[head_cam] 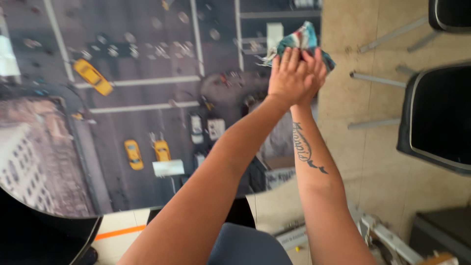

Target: The person wipes a table surface with a cloth, applies liquid from a spray bottle, and continues scrubbing the table and the seat of a chair.

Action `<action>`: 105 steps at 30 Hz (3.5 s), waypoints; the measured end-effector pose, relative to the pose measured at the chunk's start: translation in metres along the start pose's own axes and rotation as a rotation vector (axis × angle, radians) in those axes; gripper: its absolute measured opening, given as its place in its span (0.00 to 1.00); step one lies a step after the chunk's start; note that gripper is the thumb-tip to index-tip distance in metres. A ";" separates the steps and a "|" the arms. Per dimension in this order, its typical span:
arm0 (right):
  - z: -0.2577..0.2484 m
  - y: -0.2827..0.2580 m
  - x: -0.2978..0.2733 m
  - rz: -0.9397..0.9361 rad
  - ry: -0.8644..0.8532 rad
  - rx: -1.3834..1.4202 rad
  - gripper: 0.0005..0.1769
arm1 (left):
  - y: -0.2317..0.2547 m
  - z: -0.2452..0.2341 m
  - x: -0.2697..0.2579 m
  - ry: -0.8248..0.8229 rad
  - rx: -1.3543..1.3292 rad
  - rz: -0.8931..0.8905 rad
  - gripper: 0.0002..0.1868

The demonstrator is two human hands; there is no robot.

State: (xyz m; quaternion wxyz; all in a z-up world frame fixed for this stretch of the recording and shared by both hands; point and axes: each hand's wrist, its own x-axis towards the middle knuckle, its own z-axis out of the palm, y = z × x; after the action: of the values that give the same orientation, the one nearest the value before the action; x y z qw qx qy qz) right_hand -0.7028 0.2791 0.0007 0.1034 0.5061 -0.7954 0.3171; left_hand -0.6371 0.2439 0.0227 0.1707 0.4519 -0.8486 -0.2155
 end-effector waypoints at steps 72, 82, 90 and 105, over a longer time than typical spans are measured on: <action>-0.192 -0.092 -0.440 1.105 0.421 1.159 0.20 | 0.013 -0.029 -0.410 -0.567 -0.609 0.431 0.17; -0.328 -0.171 -0.548 1.103 0.988 0.912 0.22 | 0.089 -0.100 -0.527 -1.089 -0.539 0.565 0.12; -0.474 -0.234 -0.637 1.349 0.945 0.296 0.25 | 0.154 -0.110 -0.676 -1.401 -0.855 0.467 0.11; -0.546 -0.156 -0.694 1.160 1.091 0.078 0.28 | 0.306 -0.007 -0.762 -0.825 -1.150 0.693 0.20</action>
State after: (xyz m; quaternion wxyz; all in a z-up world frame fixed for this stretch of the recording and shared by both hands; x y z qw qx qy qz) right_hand -0.3287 1.0796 0.1507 0.2789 -0.2118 -0.7574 0.5511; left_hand -0.4398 1.0354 0.1154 0.1065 -0.1139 -0.6912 -0.7057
